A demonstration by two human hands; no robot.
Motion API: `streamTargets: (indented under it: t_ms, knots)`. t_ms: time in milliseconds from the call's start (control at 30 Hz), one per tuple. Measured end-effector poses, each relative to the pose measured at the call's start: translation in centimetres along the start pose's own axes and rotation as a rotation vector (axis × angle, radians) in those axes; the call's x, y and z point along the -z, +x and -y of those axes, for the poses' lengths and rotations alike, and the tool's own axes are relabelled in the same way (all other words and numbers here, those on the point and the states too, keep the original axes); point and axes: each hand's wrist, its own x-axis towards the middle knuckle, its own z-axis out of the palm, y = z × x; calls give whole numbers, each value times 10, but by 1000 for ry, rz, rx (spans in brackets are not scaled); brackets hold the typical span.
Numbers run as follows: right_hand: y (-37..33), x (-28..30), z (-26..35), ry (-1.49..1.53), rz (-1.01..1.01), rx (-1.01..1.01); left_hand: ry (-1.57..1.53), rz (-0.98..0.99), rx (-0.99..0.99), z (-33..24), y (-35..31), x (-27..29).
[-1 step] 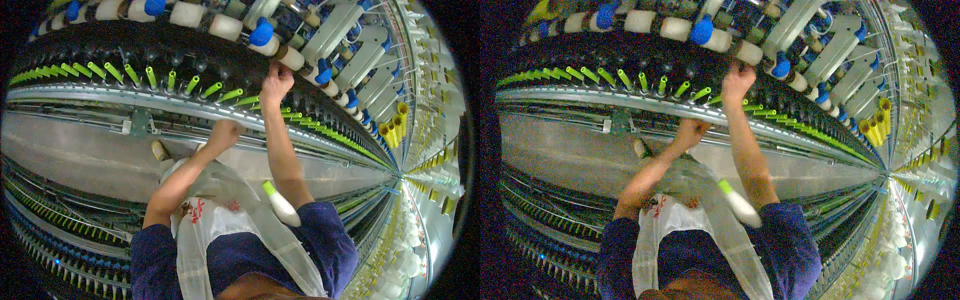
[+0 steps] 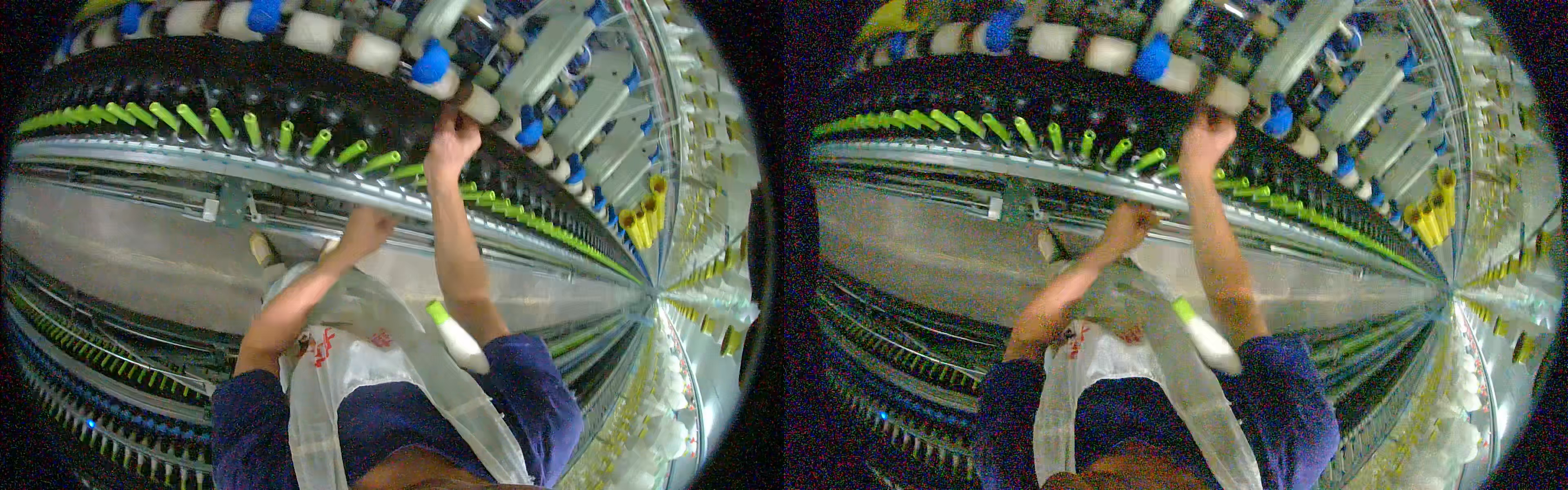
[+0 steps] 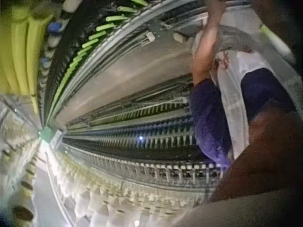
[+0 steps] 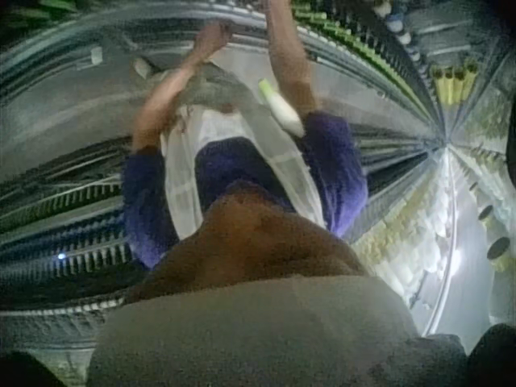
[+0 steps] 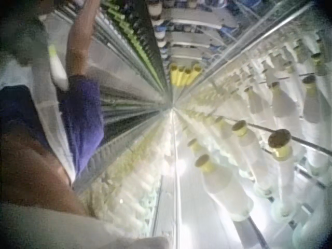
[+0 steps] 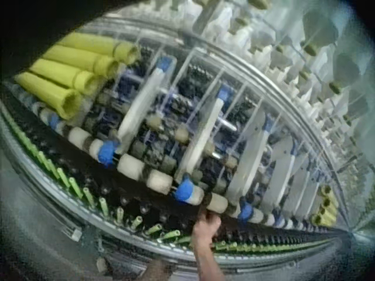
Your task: The person operates a large textile spinning machine, handling yellow plastic tubes and white thread spools. They remove and replace tubes, thread yarn through machine guides, and adjust components along the machine line.
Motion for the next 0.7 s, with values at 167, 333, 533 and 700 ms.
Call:
streamTargets:
  t_ms: [167, 333, 533, 700]
  knots:
    - [1, 10, 10, -49, -7, -172, -408, 101, -10, 39, -37, -13]
    - [-45, 0, -13, -206, -177, 281, -197, -15, 19, 51, -55, 24]
    - [-236, -129, -59, -83, 701, 352, -865, -329, 304, 80, -149, 198]
    - [-389, -263, -4, 63, 1365, 206, -797, -406, 3, 99, -297, 347]
